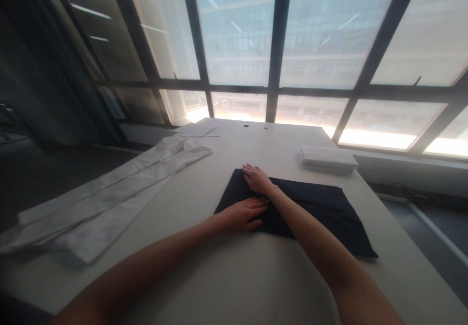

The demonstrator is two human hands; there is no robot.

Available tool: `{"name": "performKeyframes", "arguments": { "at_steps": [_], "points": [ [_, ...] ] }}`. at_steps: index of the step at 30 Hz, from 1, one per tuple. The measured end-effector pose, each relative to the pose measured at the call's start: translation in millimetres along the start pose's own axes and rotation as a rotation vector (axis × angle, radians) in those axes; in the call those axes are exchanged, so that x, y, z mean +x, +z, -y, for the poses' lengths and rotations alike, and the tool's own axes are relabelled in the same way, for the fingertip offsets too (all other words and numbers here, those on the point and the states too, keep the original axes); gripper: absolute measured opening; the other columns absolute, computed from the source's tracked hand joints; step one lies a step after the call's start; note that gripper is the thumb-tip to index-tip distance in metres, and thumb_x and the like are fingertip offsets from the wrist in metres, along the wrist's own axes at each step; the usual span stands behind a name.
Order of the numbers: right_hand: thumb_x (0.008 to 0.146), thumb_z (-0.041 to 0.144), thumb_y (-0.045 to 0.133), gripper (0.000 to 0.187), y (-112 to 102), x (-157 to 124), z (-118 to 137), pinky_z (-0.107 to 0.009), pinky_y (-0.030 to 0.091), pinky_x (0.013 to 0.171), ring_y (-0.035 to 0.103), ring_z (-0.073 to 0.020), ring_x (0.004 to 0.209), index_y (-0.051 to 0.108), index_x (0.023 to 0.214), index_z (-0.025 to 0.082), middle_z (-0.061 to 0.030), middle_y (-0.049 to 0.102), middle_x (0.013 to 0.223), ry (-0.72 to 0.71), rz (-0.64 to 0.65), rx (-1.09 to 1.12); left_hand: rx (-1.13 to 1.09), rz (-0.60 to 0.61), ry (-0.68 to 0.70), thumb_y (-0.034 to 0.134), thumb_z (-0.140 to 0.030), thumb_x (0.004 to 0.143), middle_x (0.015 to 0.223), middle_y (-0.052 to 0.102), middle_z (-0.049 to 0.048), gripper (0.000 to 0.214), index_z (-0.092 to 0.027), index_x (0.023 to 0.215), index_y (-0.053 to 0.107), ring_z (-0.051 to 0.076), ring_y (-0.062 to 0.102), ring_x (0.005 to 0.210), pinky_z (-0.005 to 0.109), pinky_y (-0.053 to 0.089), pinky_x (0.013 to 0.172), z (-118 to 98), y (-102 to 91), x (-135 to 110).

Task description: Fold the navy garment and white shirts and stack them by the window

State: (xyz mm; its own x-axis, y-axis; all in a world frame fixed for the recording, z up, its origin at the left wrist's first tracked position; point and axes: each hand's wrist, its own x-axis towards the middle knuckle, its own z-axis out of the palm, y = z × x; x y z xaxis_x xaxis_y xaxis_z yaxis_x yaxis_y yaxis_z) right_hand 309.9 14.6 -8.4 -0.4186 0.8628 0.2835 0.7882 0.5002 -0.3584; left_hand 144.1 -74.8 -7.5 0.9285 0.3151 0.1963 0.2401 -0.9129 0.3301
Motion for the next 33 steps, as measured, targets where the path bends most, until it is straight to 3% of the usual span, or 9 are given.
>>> {"name": "performKeyframes", "arguments": {
  "at_steps": [3, 5, 12, 17, 20, 24, 30, 31, 33],
  "points": [
    [0.102, 0.033, 0.042, 0.050, 8.7, 8.1, 14.1, -0.039, 0.019, 0.124, 0.028, -0.0161, 0.151, 0.046, 0.152, 0.030, -0.0001, 0.042, 0.159, -0.155, 0.111, 0.038, -0.191, 0.037, 0.108, 0.053, -0.031, 0.099, 0.149, 0.054, 0.0057, 0.043, -0.023, 0.141, 0.060, 0.024, 0.044, 0.143, 0.038, 0.031, 0.122, -2.4, -9.3, -0.3],
    [0.103, 0.039, 0.042, 0.050, 11.5, 11.5, 14.0, -0.040, 0.018, 0.125, 0.027, -0.0179, 0.152, 0.045, 0.152, 0.031, 0.0012, 0.038, 0.161, -0.176, 0.171, 0.029, -0.298, 0.072, 0.130, 0.055, -0.029, 0.099, 0.144, 0.060, 0.0034, 0.039, -0.026, 0.136, 0.064, 0.023, 0.049, 0.139, 0.038, 0.033, 0.121, -3.0, -14.8, -0.6],
    [0.104, 0.051, 0.035, 0.057, 6.2, 16.3, -15.3, -0.046, 0.016, 0.124, 0.023, -0.0219, 0.153, 0.036, 0.157, 0.030, -0.0020, 0.030, 0.164, 0.011, 0.220, -0.025, -0.410, 0.064, 0.119, 0.053, -0.031, 0.100, 0.144, 0.059, 0.0030, 0.038, -0.027, 0.137, 0.064, 0.020, 0.050, 0.139, 0.035, 0.031, 0.122, 0.9, -16.9, -0.5],
    [0.106, 0.045, 0.033, 0.057, 8.7, 3.9, -30.6, -0.046, 0.018, 0.123, 0.022, -0.0225, 0.153, 0.035, 0.157, 0.021, -0.0091, 0.030, 0.164, 0.230, 0.044, -0.094, -0.255, -0.100, -0.089, 0.046, -0.035, 0.103, 0.155, 0.046, 0.0085, 0.052, -0.017, 0.152, 0.046, 0.021, 0.034, 0.149, 0.039, 0.026, 0.124, 2.5, -6.3, 2.9],
    [0.106, 0.041, 0.032, 0.057, 7.4, -12.1, -39.2, -0.048, 0.017, 0.122, 0.021, -0.0248, 0.153, 0.033, 0.158, 0.017, -0.0132, 0.028, 0.165, 0.350, -0.034, -0.153, -0.025, -0.073, -0.182, 0.041, -0.047, 0.104, 0.164, 0.031, 0.0078, 0.058, -0.021, 0.157, 0.037, 0.024, 0.019, 0.154, 0.047, 0.014, 0.127, 1.7, 0.9, 4.7],
    [0.106, 0.040, 0.033, 0.056, -8.4, -40.9, -54.1, -0.051, 0.018, 0.122, 0.020, -0.0264, 0.153, 0.036, 0.156, 0.014, -0.0139, 0.028, 0.165, 0.337, -0.071, -0.178, 0.144, 0.003, -0.155, 0.034, -0.057, 0.104, 0.166, 0.025, 0.0056, 0.061, -0.026, 0.156, 0.037, 0.026, 0.014, 0.155, 0.049, 0.009, 0.126, 0.9, 5.1, 4.0],
    [0.104, 0.030, 0.031, 0.050, -52.8, -105.6, -79.5, -0.044, 0.027, 0.121, 0.034, -0.0206, 0.148, 0.052, 0.147, 0.017, -0.0114, 0.050, 0.153, 0.256, -0.327, -0.167, 0.182, -0.003, -0.152, 0.029, -0.060, 0.104, 0.167, 0.022, 0.0028, 0.061, -0.030, 0.157, 0.034, 0.024, 0.015, 0.155, 0.045, 0.009, 0.126, 4.9, 7.1, 3.3],
    [0.104, 0.032, 0.031, 0.051, -58.1, -119.2, -81.8, -0.046, 0.026, 0.121, 0.034, -0.0215, 0.149, 0.051, 0.148, 0.017, -0.0116, 0.050, 0.153, 0.250, -0.331, -0.180, 0.186, -0.002, -0.151, 0.029, -0.061, 0.104, 0.167, 0.022, 0.0025, 0.061, -0.030, 0.157, 0.034, 0.024, 0.015, 0.155, 0.045, 0.009, 0.126, 5.6, 7.7, 3.5],
    [0.104, 0.039, 0.033, 0.053, -65.0, -147.3, -85.3, -0.048, 0.023, 0.123, 0.028, -0.0236, 0.151, 0.047, 0.151, 0.019, -0.0101, 0.044, 0.157, 0.203, -0.220, -0.210, 0.194, -0.002, -0.153, 0.029, -0.061, 0.104, 0.167, 0.023, 0.0023, 0.062, -0.030, 0.157, 0.034, 0.024, 0.015, 0.155, 0.045, 0.009, 0.125, 6.4, 8.7, 3.9]
  ]
}}
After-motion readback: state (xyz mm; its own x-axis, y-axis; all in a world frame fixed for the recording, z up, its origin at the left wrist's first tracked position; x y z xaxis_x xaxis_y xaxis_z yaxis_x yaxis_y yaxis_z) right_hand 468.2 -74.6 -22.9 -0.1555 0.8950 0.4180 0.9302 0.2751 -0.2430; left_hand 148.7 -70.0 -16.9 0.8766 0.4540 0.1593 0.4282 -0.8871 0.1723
